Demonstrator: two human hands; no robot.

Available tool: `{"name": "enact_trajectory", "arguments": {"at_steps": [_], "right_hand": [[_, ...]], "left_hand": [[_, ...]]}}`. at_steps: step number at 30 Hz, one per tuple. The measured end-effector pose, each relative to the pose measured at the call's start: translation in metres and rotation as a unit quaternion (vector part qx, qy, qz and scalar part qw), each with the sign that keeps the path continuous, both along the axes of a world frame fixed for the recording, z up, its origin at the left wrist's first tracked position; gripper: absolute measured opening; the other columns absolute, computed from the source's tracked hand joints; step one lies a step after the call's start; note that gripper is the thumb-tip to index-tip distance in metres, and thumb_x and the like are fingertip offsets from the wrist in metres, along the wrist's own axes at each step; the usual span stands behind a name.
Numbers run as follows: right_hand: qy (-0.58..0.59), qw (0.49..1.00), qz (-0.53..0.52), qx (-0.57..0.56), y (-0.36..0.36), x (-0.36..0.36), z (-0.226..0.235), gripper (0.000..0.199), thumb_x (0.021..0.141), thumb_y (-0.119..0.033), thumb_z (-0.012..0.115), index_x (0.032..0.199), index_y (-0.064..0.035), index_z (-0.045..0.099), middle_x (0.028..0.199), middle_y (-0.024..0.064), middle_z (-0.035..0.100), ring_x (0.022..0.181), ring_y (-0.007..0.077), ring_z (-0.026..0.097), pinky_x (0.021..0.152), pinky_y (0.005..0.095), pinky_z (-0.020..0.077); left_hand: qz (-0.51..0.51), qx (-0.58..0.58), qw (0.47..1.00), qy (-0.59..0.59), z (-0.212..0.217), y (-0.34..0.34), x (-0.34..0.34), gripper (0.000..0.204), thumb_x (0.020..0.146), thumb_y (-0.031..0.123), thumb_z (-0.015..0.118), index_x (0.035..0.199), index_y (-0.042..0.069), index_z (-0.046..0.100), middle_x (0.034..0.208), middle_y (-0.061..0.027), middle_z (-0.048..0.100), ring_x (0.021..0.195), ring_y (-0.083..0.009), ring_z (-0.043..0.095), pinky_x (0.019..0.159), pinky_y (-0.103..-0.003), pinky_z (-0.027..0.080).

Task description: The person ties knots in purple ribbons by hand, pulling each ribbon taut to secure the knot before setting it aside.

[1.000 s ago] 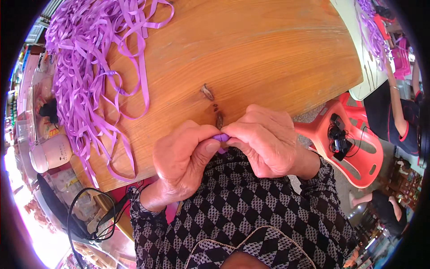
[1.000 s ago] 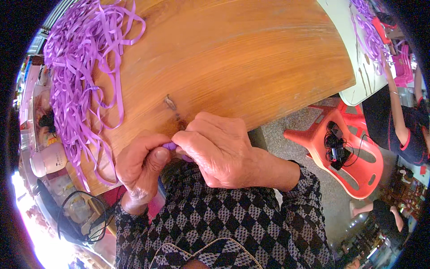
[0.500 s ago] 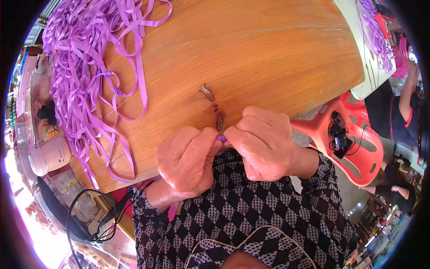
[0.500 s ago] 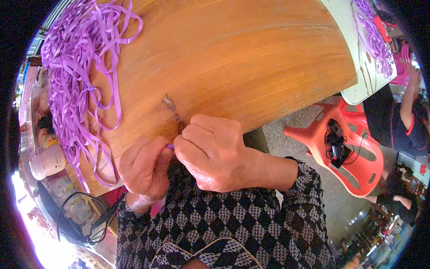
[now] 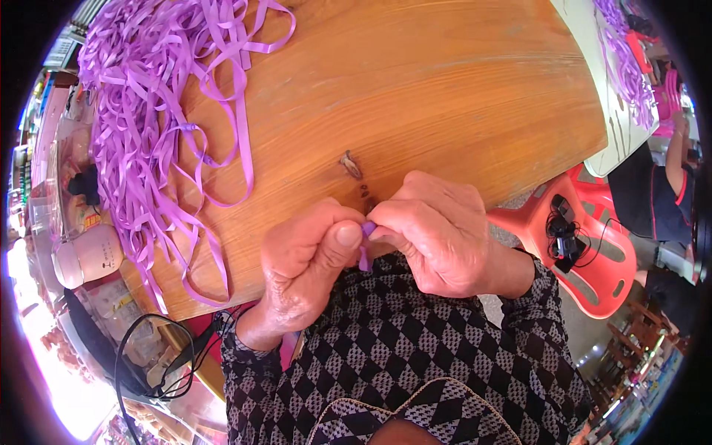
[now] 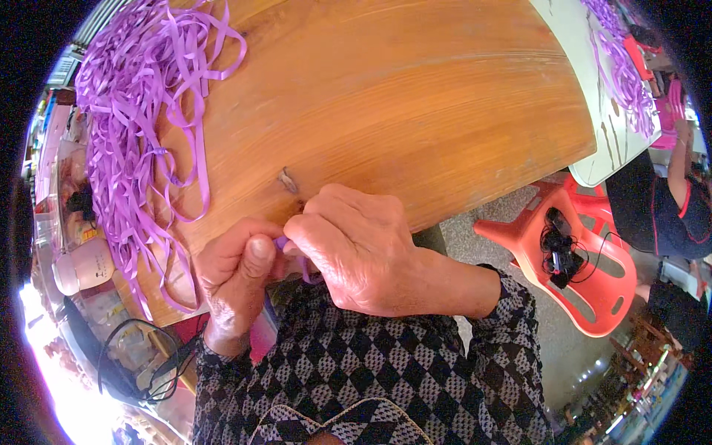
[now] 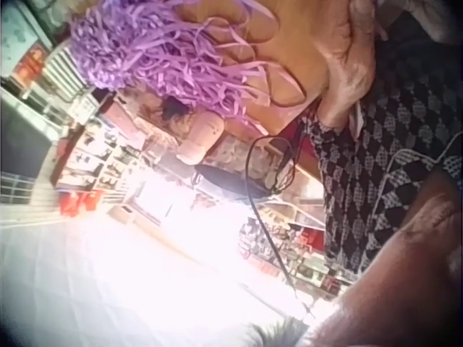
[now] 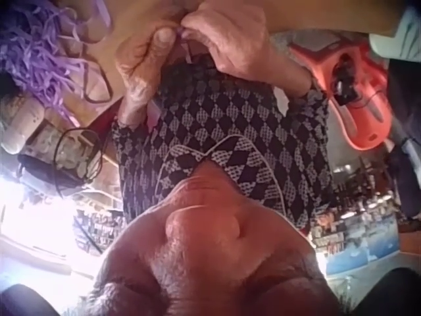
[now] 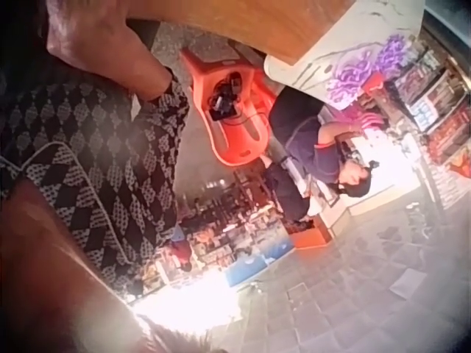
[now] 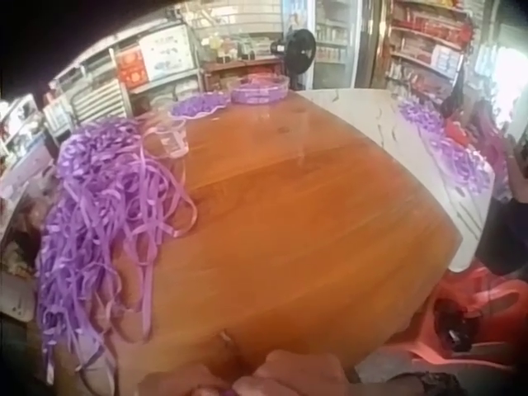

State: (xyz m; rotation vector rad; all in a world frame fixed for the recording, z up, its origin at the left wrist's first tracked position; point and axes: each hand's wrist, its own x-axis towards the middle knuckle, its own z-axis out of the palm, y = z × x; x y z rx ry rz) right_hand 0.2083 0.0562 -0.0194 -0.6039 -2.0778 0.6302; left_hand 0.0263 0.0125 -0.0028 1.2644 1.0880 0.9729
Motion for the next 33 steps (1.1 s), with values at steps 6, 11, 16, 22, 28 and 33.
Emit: {"name": "enact_trajectory", "arguments": {"at_steps": [6, 11, 16, 22, 28, 33], "right_hand": [[-0.028, 0.997, -0.063, 0.033, -0.008, -0.012, 0.000, 0.035, 0.065, -0.003, 0.074, 0.093, 0.0064, 0.056, 0.070, 0.0110, 0.051, 0.057, 0.0253, 0.051, 0.049, 0.0349, 0.0414], [-0.013, 0.997, -0.070, 0.020, -0.009, -0.013, 0.000, 0.040, 0.066, -0.005, 0.077, 0.098, 0.0088, 0.058, 0.074, 0.0130, 0.057, 0.058, 0.0255, 0.053, 0.049, 0.0339, 0.0423], [-0.020, 0.996, -0.076, 0.036, -0.010, -0.011, -0.001, 0.041, 0.065, -0.004, 0.078, 0.098, 0.0098, 0.059, 0.075, 0.0136, 0.059, 0.057, 0.0254, 0.054, 0.048, 0.0330, 0.0421], [-0.018, 0.996, -0.063, 0.057, -0.009, -0.010, -0.003, 0.044, 0.059, 0.000, 0.076, 0.098, 0.0112, 0.058, 0.074, 0.0135, 0.058, 0.055, 0.0252, 0.053, 0.046, 0.0322, 0.0405], [0.002, 0.993, -0.046, 0.105, -0.004, -0.011, -0.011, 0.048, 0.054, -0.001, 0.071, 0.098, 0.0129, 0.058, 0.074, 0.0146, 0.057, 0.054, 0.0249, 0.051, 0.043, 0.0324, 0.0398], [-0.021, 0.989, -0.050, 0.140, -0.002, -0.011, -0.016, 0.052, 0.051, -0.003, 0.068, 0.099, 0.0137, 0.057, 0.074, 0.0155, 0.056, 0.055, 0.0260, 0.051, 0.044, 0.0323, 0.0406]], "left_hand": [[0.134, -0.129, 0.972, -0.141, 0.000, -0.006, 0.013, 0.022, 0.097, 0.016, 0.056, 0.094, -0.004, 0.064, 0.069, 0.0020, 0.055, 0.060, -0.0060, 0.048, 0.055, -0.022, 0.041], [0.147, -0.182, 0.957, -0.170, 0.009, -0.008, 0.012, 0.019, 0.095, 0.012, 0.058, 0.098, -0.005, 0.067, 0.069, 0.0004, 0.059, 0.058, -0.0061, 0.049, 0.054, -0.019, 0.039], [0.165, -0.182, 0.943, -0.224, 0.008, -0.010, 0.020, 0.021, 0.095, 0.013, 0.057, 0.096, -0.005, 0.068, 0.075, -0.0051, 0.065, 0.060, -0.0066, 0.051, 0.052, -0.019, 0.036], [0.133, -0.162, 0.971, -0.119, 0.006, -0.011, 0.014, 0.021, 0.094, 0.013, 0.059, 0.096, -0.006, 0.067, 0.074, -0.0076, 0.066, 0.060, -0.0076, 0.052, 0.053, -0.020, 0.037], [0.192, -0.132, 0.967, -0.104, 0.008, -0.013, 0.028, 0.028, 0.093, 0.017, 0.056, 0.080, -0.007, 0.064, 0.069, -0.0052, 0.063, 0.057, -0.0065, 0.053, 0.046, -0.018, 0.035], [0.210, -0.168, 0.950, -0.160, 0.007, -0.010, 0.031, 0.027, 0.094, 0.016, 0.055, 0.080, -0.005, 0.063, 0.066, -0.0028, 0.060, 0.053, -0.0058, 0.050, 0.044, -0.018, 0.033]]}}
